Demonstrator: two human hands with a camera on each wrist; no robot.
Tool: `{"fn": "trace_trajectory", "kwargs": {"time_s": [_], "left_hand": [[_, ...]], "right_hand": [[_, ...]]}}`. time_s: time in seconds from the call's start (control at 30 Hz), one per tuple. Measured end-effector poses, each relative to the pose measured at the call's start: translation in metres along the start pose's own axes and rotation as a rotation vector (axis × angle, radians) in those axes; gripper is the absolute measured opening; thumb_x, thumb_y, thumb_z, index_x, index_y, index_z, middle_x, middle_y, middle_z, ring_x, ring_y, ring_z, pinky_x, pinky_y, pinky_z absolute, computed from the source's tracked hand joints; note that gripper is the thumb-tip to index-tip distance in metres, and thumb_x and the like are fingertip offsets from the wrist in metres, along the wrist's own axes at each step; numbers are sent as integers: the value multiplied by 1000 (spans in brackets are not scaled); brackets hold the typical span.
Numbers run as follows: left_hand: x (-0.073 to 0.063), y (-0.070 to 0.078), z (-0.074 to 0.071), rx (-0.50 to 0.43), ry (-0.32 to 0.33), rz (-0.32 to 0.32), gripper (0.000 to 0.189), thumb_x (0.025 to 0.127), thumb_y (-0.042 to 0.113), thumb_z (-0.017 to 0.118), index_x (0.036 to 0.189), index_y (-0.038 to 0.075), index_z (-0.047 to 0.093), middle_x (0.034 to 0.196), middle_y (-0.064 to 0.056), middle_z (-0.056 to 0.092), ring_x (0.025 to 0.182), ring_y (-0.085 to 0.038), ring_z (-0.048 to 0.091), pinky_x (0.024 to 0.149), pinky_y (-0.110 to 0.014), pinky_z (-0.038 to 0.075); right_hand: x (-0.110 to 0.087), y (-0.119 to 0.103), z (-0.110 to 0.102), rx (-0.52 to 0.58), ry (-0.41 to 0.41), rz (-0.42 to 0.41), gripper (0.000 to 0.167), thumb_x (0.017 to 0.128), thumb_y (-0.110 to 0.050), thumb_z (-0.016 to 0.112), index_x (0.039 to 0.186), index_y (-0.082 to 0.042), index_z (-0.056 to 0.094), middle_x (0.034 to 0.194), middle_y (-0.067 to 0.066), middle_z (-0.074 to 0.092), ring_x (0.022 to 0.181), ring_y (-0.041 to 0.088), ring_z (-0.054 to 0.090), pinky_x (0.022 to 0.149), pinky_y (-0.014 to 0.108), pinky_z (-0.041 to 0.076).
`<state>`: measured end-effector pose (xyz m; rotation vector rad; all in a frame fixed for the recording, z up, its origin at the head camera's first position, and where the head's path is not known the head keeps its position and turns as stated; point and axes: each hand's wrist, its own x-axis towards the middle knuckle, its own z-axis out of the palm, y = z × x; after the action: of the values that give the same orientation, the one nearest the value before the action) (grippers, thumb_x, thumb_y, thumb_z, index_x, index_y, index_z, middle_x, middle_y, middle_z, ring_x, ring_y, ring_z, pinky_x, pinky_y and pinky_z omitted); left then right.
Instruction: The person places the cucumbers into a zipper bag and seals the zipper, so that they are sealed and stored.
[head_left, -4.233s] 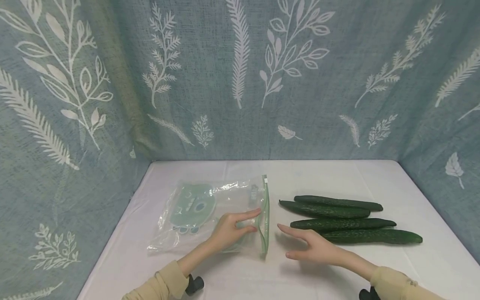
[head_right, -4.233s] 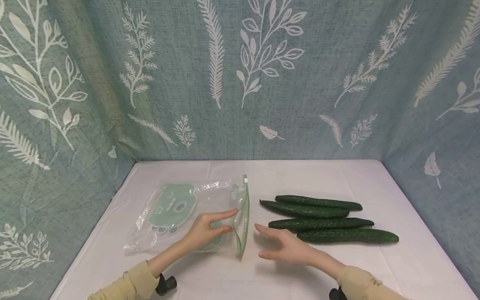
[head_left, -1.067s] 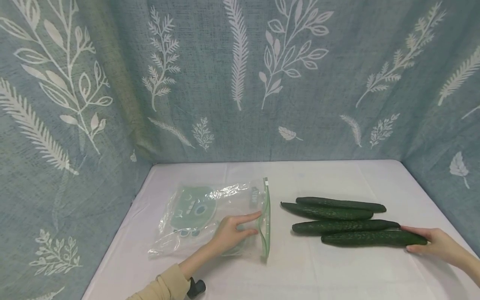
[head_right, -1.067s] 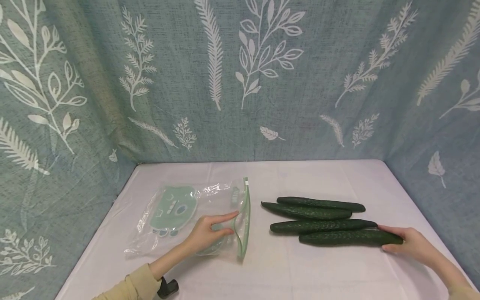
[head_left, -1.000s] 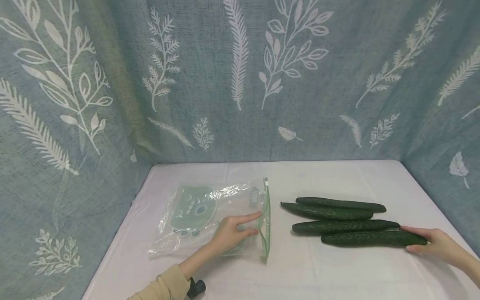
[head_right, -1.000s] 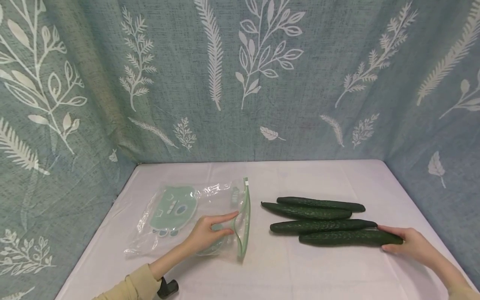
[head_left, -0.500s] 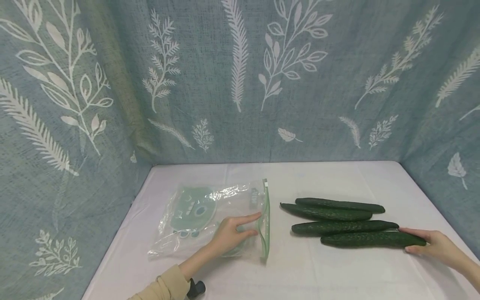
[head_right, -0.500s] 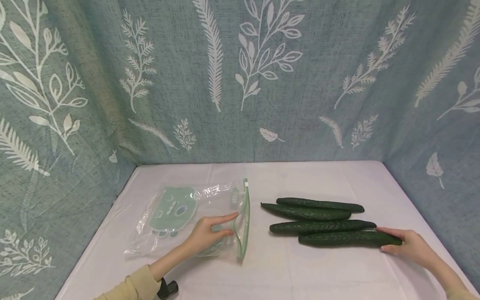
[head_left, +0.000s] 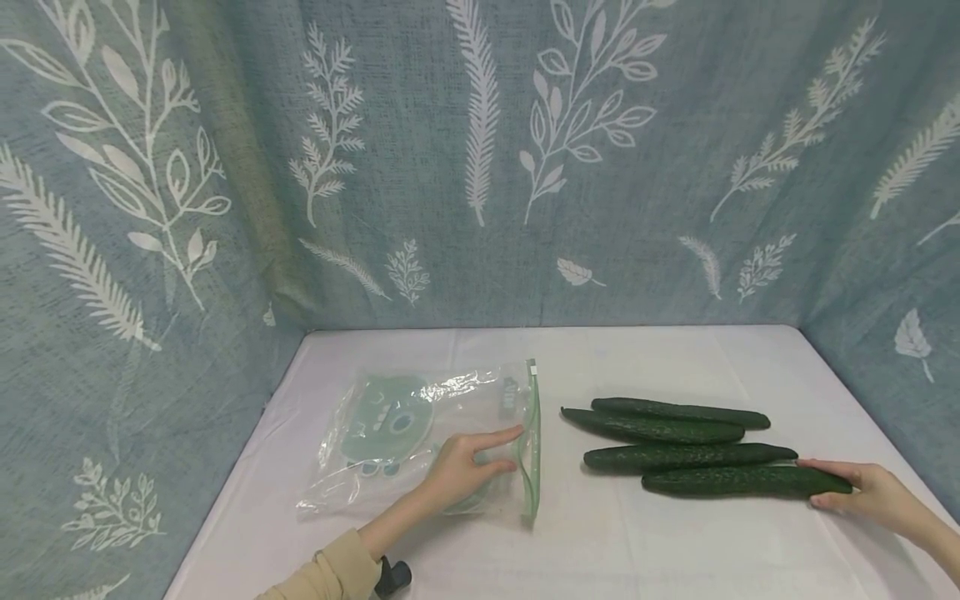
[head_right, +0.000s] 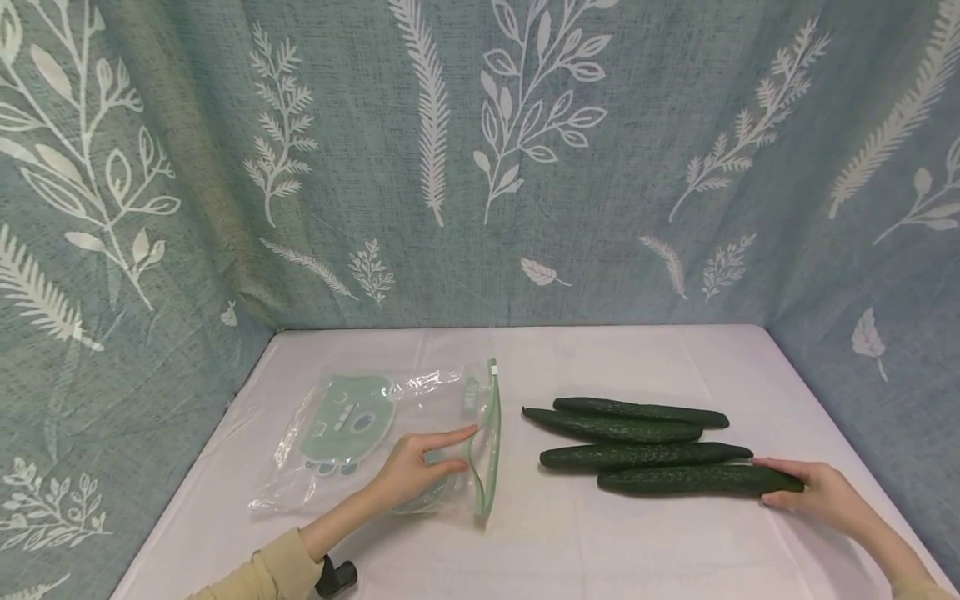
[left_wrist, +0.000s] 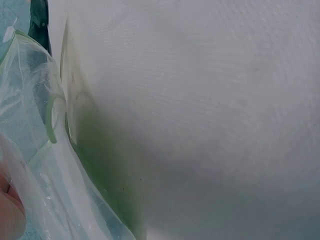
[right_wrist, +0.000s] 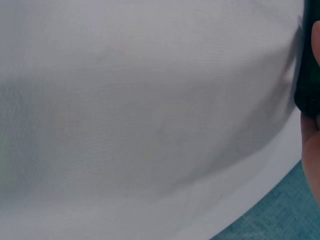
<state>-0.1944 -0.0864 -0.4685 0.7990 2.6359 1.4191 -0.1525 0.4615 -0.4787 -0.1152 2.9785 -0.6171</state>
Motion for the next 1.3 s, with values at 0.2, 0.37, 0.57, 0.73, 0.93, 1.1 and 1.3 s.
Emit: {"fn": "trace_trajectory", "kwargs": {"time_s": [0.2, 0.37, 0.57, 0.73, 0.93, 1.1, 1.3], "left_hand": [[1, 0, 0, 20, 6, -2, 48, 81, 27, 73, 126, 19, 61, 129, 2, 60, 35, 4, 18, 40, -15, 36], [1, 1, 0, 23, 11, 4, 48, 81, 27, 73, 126, 19, 61, 129, 2, 61, 35, 5, 17, 40, -15, 36], [1, 0, 0, 16, 6, 3, 48, 81, 27, 72, 126, 17, 61, 129, 1, 60, 35, 5, 17, 41, -15, 37], [1, 0, 1, 19, 5, 3, 47, 81, 26, 72, 126, 17, 61, 129, 1, 61, 35, 6, 17, 41, -16, 38], [0, -3, 2, 4, 5, 9, 47, 81, 25, 72, 126, 15, 61, 129, 0, 61, 33, 8, 16, 36, -15, 32], [-1, -3, 2, 2, 4, -1, 47, 82, 27, 72, 126, 16, 62, 129, 0, 61, 34, 9, 15, 35, -14, 30], [0, -3, 3, 13, 0, -11, 48, 82, 30, 72, 126, 17, 61, 129, 1, 61, 34, 9, 15, 36, -14, 31]], "right_hand": [[4, 1, -6, 2, -62, -25, 61, 74, -31, 78, 118, 7, 61, 112, 29, 65, 82, -12, 55, 77, 46, 56], [4, 3, -10, 27, -113, -20, 60, 77, -32, 76, 119, 9, 59, 112, 28, 65, 83, -6, 60, 75, 39, 57], [2, 5, -12, 146, -190, 34, 64, 81, -34, 72, 125, 10, 54, 119, 31, 61, 83, -24, 44, 73, 27, 58], [0, 6, -13, 246, -251, 83, 69, 85, -36, 68, 132, 10, 47, 132, 37, 47, 83, -28, 40, 76, 32, 58], [-4, 8, -11, 243, -235, 93, 73, 84, -39, 68, 133, 10, 46, 133, 27, 53, 87, -25, 45, 80, 38, 57], [-7, 10, -10, 304, -224, 63, 68, 87, -34, 66, 133, 10, 46, 113, -33, 51, 88, -33, 29, 81, 37, 57], [-9, 7, -7, 386, -180, 65, 64, 90, -27, 64, 134, 13, 41, 104, -45, 40, 90, -32, 31, 72, 12, 51]]}}
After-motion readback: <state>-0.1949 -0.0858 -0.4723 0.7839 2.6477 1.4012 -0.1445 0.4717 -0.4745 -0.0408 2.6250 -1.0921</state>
